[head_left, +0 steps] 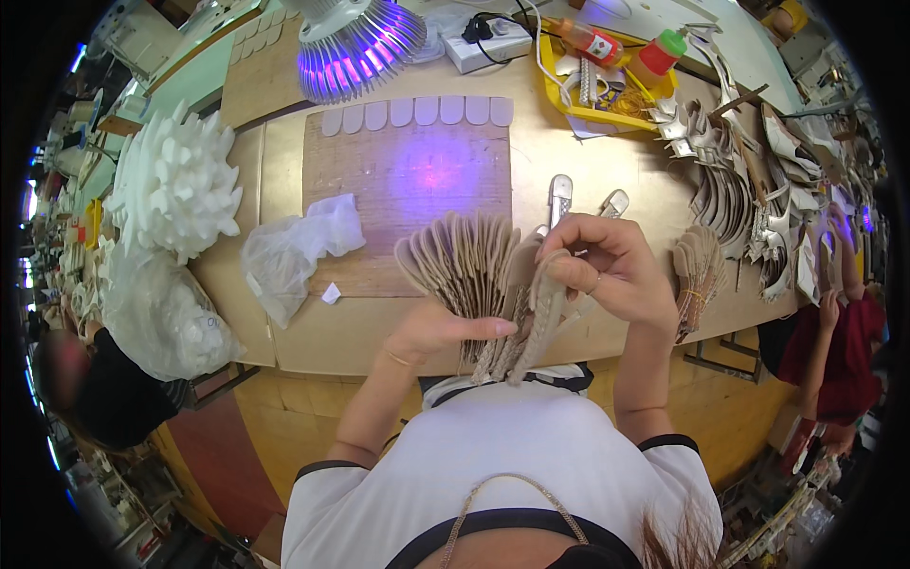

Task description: The person assembles small decorative items by attaching braided strips to flat pieces using a UV lamp to cure adhesive. They handle multiple items, aligning and pressing them together, then curing under the lamp. The person also bundles finished items and interacts with a coworker who inspects the work.

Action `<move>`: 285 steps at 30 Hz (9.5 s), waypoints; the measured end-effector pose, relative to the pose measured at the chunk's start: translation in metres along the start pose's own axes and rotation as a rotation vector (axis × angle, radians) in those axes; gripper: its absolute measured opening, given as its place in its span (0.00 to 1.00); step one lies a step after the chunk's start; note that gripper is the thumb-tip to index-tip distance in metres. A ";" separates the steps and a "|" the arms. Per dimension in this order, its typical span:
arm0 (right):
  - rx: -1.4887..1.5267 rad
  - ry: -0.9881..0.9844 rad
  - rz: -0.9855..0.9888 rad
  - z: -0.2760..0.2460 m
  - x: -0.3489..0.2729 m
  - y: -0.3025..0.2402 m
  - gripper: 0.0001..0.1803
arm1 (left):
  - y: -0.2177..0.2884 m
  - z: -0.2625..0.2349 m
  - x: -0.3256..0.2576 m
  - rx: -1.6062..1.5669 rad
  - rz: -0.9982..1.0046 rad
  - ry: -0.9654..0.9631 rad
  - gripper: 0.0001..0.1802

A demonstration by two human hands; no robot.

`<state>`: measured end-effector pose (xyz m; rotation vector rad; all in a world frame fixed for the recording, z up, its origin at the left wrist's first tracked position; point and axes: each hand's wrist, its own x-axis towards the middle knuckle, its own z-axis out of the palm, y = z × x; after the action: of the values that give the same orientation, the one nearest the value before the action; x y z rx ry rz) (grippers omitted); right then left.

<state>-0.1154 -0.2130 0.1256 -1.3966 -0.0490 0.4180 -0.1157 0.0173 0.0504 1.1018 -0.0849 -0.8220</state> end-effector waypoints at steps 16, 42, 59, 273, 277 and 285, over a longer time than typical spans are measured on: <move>-0.059 0.218 -0.254 0.021 0.016 0.017 0.12 | -0.008 0.001 0.003 -0.634 -0.250 -0.297 0.32; -0.758 0.302 -0.473 0.017 0.015 0.029 0.14 | -0.022 0.017 -0.015 -0.774 -0.468 -0.161 0.34; -0.806 0.706 0.342 -0.120 0.015 0.090 0.27 | -0.028 -0.045 0.014 -0.317 -0.172 0.263 0.20; 0.177 -0.129 -0.134 -0.036 0.014 0.028 0.25 | -0.084 -0.037 0.028 -0.188 0.000 -0.245 0.30; -0.145 0.015 0.070 -0.024 0.011 0.026 0.24 | -0.077 -0.037 0.031 -0.528 -0.140 -0.356 0.28; -0.103 -0.014 0.027 -0.012 0.020 0.036 0.13 | -0.070 -0.029 0.023 -0.365 -0.137 -0.375 0.49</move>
<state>-0.1028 -0.2144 0.0847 -1.4975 -0.0642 0.4529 -0.1245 0.0114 -0.0281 0.6062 -0.1675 -1.1121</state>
